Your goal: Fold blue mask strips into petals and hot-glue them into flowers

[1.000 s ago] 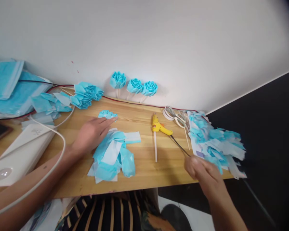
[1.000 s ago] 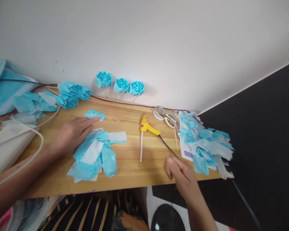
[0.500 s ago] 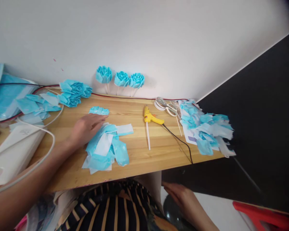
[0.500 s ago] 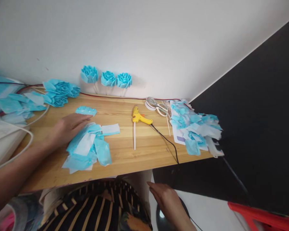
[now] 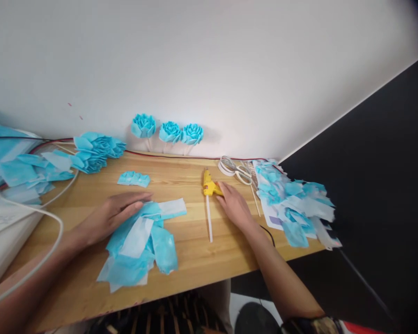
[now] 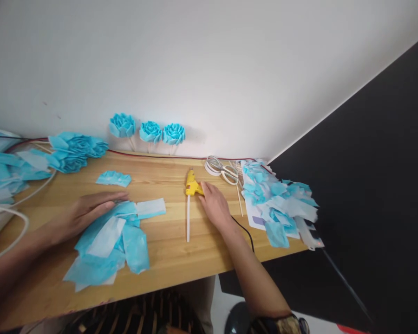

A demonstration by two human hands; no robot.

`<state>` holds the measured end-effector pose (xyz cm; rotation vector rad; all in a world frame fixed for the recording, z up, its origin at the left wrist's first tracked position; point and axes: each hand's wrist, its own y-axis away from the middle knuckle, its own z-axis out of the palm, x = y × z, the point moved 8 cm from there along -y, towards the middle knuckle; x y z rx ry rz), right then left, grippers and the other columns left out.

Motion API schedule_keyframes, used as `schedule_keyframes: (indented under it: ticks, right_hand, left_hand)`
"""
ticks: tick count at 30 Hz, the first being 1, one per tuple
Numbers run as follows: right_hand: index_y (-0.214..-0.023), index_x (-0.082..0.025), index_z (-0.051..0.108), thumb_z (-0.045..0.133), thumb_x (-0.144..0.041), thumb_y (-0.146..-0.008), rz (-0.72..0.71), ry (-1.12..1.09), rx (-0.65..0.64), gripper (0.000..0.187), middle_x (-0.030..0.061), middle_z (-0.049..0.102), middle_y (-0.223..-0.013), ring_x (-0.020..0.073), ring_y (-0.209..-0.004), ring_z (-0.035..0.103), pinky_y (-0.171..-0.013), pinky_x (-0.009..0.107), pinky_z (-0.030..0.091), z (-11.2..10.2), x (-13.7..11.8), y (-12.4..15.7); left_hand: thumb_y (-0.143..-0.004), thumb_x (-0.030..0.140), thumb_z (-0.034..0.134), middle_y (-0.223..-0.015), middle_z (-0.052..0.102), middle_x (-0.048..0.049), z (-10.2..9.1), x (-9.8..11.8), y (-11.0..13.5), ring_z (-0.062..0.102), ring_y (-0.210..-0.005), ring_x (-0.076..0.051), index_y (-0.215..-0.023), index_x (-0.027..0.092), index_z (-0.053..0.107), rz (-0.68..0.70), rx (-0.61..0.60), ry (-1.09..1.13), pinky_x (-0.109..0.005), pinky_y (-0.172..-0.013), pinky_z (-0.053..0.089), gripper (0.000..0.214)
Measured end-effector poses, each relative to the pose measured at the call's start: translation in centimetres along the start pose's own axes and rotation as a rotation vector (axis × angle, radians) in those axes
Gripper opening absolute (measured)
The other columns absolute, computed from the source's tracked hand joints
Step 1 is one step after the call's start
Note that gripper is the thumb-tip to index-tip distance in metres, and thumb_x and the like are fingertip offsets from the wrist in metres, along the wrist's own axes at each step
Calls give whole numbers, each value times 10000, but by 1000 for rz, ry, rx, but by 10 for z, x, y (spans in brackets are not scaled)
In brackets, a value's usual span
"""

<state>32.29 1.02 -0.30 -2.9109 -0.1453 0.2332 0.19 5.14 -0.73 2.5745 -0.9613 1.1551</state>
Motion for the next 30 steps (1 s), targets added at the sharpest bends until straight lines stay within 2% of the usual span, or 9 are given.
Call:
schedule_keyframes:
  ticks: [6,9,11,13,15,18,21,25,30]
  right_hand:
    - [-1404,-228,528,440,-255,-972,33,39,12,441,118,682,-1287,271,-1148,659,-962,465,548,-15,58,49]
    - [-1383,-213,548,410,-273,-971,83,91,5,439,128,691,-1270,285,-1147,661,-958,480,552,-29,95,77]
    - [-1382,-181,545,387,-244,-961,89,130,45,453,154,682,-1271,305,-1187,633,-990,507,524,-43,99,84]
    - [-1362,-163,557,356,-212,-963,104,150,109,450,172,676,-1262,311,-1210,611,-1015,511,495,-55,81,80]
    - [-1313,-172,589,378,-213,-964,89,83,97,409,157,692,-1218,297,-1145,638,-973,470,513,-56,41,64]
    - [-1224,-207,638,407,-238,-986,-33,-76,-49,334,108,721,-1142,254,-1069,662,-924,402,517,-36,-40,28]
    - [-1092,-207,675,447,-284,-997,-6,-113,-190,259,87,737,-1067,241,-984,675,-814,349,510,-6,-93,-3]
    - [-959,-181,660,510,-311,-976,101,-39,-262,199,114,728,-1004,265,-951,663,-722,342,474,20,-110,-26]
    - [-882,-203,630,526,-279,-974,65,-125,-205,158,69,718,-968,232,-936,657,-744,328,456,25,-104,-31]
  left_hand:
    - [-1002,537,358,-1401,621,-32,-1,6,3,551,-1321,-242,-1348,252,614,-13,-44,78,-419,-1152,407,516]
    - [-996,541,370,-1393,627,-21,0,6,2,559,-1314,-241,-1349,270,612,-28,-57,83,-417,-1132,437,507]
    - [-993,529,389,-1383,635,-14,3,8,2,576,-1296,-238,-1340,283,619,-21,-82,81,-405,-1116,456,484]
    - [-994,511,401,-1372,643,-10,5,11,2,587,-1284,-232,-1325,293,631,-4,-102,89,-393,-1108,465,458]
    - [-1001,486,406,-1370,645,-3,7,12,2,586,-1283,-222,-1319,300,634,0,-113,100,-387,-1114,458,433]
    - [-1006,468,403,-1366,650,1,8,11,2,588,-1279,-219,-1311,293,638,-8,-117,94,-385,-1118,453,422]
    - [-1000,477,409,-1343,666,-15,7,12,2,609,-1250,-229,-1294,271,652,9,-118,66,-384,-1101,466,434]
    - [-1010,446,403,-1328,675,-30,7,18,1,621,-1225,-211,-1289,250,653,80,-122,25,-374,-1092,468,423]
    - [-1023,407,386,-1321,678,-65,8,32,-1,626,-1208,-197,-1295,194,650,172,-144,-21,-363,-1072,480,434]
